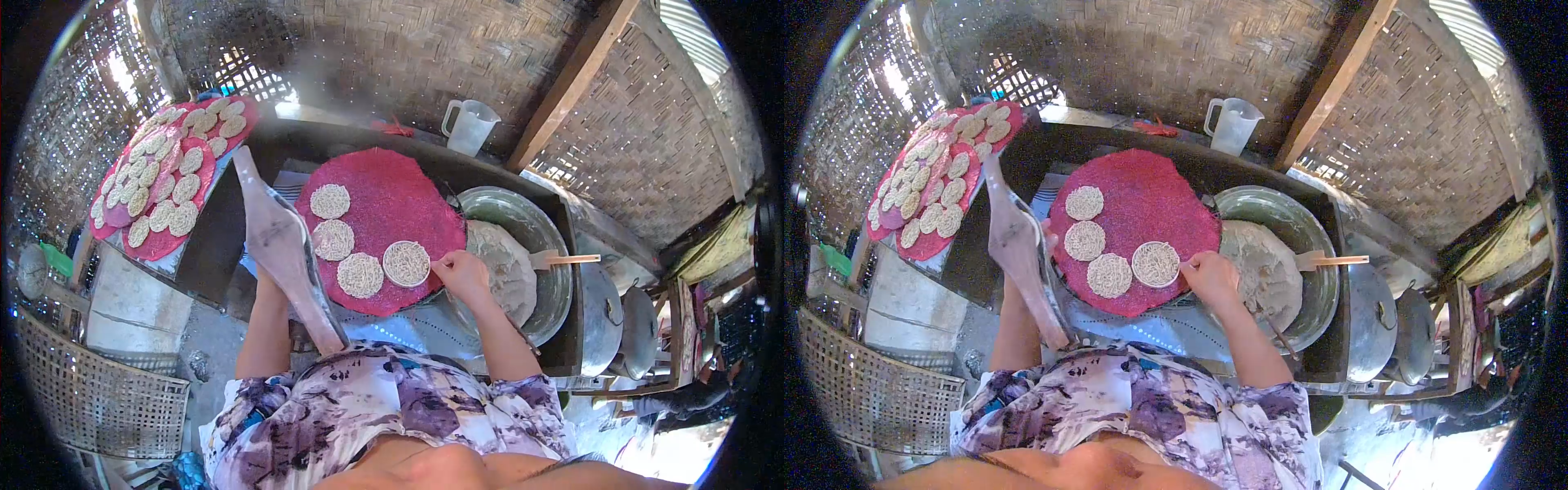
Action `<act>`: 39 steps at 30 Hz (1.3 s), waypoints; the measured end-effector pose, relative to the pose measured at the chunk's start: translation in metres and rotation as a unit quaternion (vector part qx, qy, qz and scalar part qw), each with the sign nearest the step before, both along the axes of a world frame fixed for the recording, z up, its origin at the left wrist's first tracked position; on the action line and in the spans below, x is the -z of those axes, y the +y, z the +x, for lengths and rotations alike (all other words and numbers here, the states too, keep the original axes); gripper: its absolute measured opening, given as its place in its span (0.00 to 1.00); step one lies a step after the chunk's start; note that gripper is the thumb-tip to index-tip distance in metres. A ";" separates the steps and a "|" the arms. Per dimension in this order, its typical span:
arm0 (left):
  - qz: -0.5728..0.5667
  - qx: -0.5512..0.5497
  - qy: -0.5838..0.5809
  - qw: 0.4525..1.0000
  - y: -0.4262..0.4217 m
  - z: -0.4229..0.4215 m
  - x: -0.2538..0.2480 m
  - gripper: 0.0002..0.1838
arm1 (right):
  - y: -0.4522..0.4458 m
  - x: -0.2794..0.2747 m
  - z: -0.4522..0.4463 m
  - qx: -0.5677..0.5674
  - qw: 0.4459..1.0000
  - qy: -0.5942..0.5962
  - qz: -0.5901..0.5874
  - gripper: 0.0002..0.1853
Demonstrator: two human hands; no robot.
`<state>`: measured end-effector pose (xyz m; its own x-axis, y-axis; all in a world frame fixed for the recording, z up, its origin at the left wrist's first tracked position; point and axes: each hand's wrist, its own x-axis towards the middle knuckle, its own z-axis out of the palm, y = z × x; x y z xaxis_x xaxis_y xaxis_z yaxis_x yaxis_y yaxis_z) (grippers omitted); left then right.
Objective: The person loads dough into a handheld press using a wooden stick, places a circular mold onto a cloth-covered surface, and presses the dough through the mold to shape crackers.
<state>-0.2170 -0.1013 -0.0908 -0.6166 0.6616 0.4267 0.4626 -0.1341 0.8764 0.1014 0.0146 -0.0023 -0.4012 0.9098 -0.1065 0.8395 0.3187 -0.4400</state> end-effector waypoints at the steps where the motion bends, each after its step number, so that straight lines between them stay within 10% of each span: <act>1: -0.012 0.003 0.036 0.999 -0.003 -0.002 -0.001 0.12 | 0.001 0.000 -0.002 -0.001 1.000 -0.008 -0.003 0.15; 15: 0.096 0.191 -0.394 0.894 -0.012 0.027 -0.042 0.16 | 0.000 -0.002 -0.020 -0.018 0.997 -0.058 0.043 0.14; 18: 0.050 0.117 -0.054 0.990 -0.014 0.028 -0.045 0.15 | 0.004 -0.003 -0.019 -0.009 0.997 -0.032 0.069 0.14; 27: -0.006 0.059 -0.155 0.986 -0.020 0.041 -0.066 0.18 | 0.014 0.002 -0.021 0.004 0.999 -0.050 0.021 0.13; 30: 0.050 0.106 -0.388 0.914 -0.024 0.044 -0.074 0.20 | 0.012 0.002 -0.020 0.001 1.000 -0.028 0.005 0.13; 33: -0.050 0.060 -0.125 0.989 -0.020 0.034 -0.056 0.17 | 0.016 -0.001 -0.018 0.008 0.999 -0.027 -0.020 0.15; 39: 0.092 0.188 -0.507 0.836 -0.021 0.036 -0.067 0.13 | 0.010 -0.001 -0.018 0.000 0.999 -0.026 -0.024 0.15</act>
<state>-0.1809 -0.1223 -0.0238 -0.4859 0.8710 -0.0723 -0.6109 -0.2793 0.7408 0.0829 0.0249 -0.0011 -0.3937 0.9033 -0.1702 0.8618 0.2984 -0.4101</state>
